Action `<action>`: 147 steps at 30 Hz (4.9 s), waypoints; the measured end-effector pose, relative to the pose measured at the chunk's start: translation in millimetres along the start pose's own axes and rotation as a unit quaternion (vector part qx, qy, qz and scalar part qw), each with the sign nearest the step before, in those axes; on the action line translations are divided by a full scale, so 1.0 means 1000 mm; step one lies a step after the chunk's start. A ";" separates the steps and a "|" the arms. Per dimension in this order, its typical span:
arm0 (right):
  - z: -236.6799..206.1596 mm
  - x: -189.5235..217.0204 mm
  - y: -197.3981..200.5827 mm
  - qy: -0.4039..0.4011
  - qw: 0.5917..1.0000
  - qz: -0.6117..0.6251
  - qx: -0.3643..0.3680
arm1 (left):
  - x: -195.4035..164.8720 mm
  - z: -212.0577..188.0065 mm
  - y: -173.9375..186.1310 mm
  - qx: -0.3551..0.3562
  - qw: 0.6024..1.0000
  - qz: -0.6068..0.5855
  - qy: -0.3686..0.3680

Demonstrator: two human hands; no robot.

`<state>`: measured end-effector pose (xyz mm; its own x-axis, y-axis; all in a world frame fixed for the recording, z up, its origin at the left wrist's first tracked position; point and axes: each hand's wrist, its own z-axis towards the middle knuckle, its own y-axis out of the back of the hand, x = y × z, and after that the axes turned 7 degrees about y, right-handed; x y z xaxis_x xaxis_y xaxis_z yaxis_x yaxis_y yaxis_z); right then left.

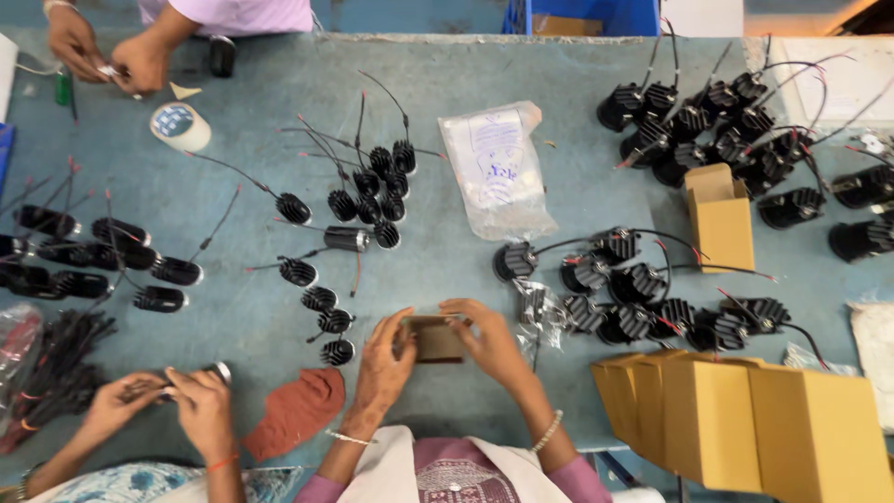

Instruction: The person picks up small black electronic components with wires from a table and places them into small cardboard boxes. They then close the boxes and set them aside. The person also handles clear plastic bags, placing components inside them.

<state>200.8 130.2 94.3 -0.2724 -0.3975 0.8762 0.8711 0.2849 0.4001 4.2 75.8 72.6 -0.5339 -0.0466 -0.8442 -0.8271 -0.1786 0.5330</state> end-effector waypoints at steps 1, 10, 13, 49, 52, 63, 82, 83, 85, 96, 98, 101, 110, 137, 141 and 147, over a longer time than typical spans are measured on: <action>-0.012 -0.014 -0.013 -0.029 0.999 0.026 0.005 | 0.015 -0.012 -0.002 0.006 0.998 -0.034 0.044; -0.063 -0.106 -0.028 -0.175 0.961 0.210 0.044 | 0.102 -0.058 -0.021 0.058 0.907 -0.373 0.186; -0.073 -0.102 -0.035 -0.208 0.952 0.223 0.017 | 0.096 -0.063 -0.018 0.071 0.946 -0.278 0.153; -0.054 0.061 0.002 -0.015 0.981 -0.120 0.150 | 0.046 -0.062 -0.002 0.023 0.995 -0.090 0.043; -0.043 0.039 -0.037 -0.113 0.961 -0.172 0.185 | 0.048 -0.064 0.001 0.025 0.994 -0.097 0.037; -0.040 0.028 -0.024 0.068 0.967 -0.004 0.245 | 0.050 -0.062 0.001 0.026 0.992 -0.107 0.053; -0.044 -0.012 -0.068 -0.031 0.919 -0.336 0.202 | 0.056 -0.062 -0.008 -0.036 0.990 -0.136 0.023; -0.042 -0.020 -0.076 -0.030 0.927 -0.321 0.191 | 0.057 -0.063 -0.010 -0.050 0.989 -0.139 0.012; -0.036 -0.036 -0.096 -0.027 0.941 -0.292 0.169 | 0.060 -0.067 -0.017 -0.055 0.986 -0.144 0.056; -0.037 -0.067 -0.102 -0.083 0.937 -0.184 0.284 | 0.047 -0.083 -0.029 -0.031 0.977 -0.209 0.007; -0.031 -0.071 -0.086 -0.069 0.926 -0.136 0.346 | 0.042 -0.081 -0.021 -0.005 0.974 -0.225 -0.023; -0.033 -0.076 -0.072 -0.045 0.944 -0.100 0.310 | 0.034 -0.075 -0.017 0.008 0.971 -0.239 -0.005; -0.072 -0.042 -0.064 -0.002 0.970 -0.241 0.023 | 0.018 -0.064 -0.019 -0.006 0.987 -0.147 -0.072; -0.069 -0.017 -0.004 -0.013 0.987 0.108 0.121 | 0.046 -0.061 -0.031 0.102 0.993 -0.066 -0.002; -0.074 -0.001 -0.016 0.008 0.996 0.045 0.083 | 0.063 -0.063 -0.029 0.160 0.971 -0.177 0.033; -0.070 0.011 -0.005 0.043 0.987 -0.004 0.152 | 0.073 -0.071 -0.024 0.216 0.920 -0.323 0.053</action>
<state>222.0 62.9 83.3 -0.2310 -0.4699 0.8519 0.7020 0.5258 0.4804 -2.3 6.5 -5.5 0.0956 -0.1675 -0.9812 -0.9705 0.2036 -0.1293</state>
